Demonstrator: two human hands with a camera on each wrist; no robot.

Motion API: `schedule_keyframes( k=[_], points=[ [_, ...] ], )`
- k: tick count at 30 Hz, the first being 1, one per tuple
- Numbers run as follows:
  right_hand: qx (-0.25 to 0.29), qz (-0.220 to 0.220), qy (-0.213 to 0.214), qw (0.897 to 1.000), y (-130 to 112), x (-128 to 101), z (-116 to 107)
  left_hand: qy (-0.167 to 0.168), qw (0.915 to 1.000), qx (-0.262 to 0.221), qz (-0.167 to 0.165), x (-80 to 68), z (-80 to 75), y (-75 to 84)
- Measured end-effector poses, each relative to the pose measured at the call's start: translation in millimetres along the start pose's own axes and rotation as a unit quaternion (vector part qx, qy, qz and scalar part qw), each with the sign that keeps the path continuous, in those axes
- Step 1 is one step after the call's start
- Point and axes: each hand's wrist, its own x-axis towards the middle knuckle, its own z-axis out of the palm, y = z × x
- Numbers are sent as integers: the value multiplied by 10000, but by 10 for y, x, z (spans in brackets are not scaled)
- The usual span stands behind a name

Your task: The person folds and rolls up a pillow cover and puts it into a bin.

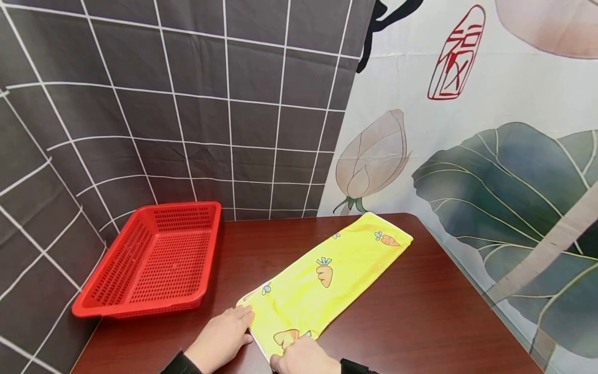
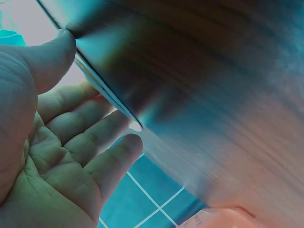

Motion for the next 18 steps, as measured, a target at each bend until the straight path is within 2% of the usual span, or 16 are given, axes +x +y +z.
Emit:
schedule_keyframes(
  k=[5, 8, 11, 18],
  points=[
    [798, 158, 105, 9966, 81, -75, 35, 175, 9996, 118, 183, -16, 12, -5],
    [1480, 273, 272, 9882, 143, -122, 25, 381, 9983, 252, 373, -29, 24, -19],
    [1940, 295, 346, 9799, 199, -165, -17, 555, 9966, 318, 522, -33, 31, -29],
    [2465, 268, 180, 9686, 269, -265, -36, 670, 9943, 377, 739, -15, 30, -18]
  ],
)
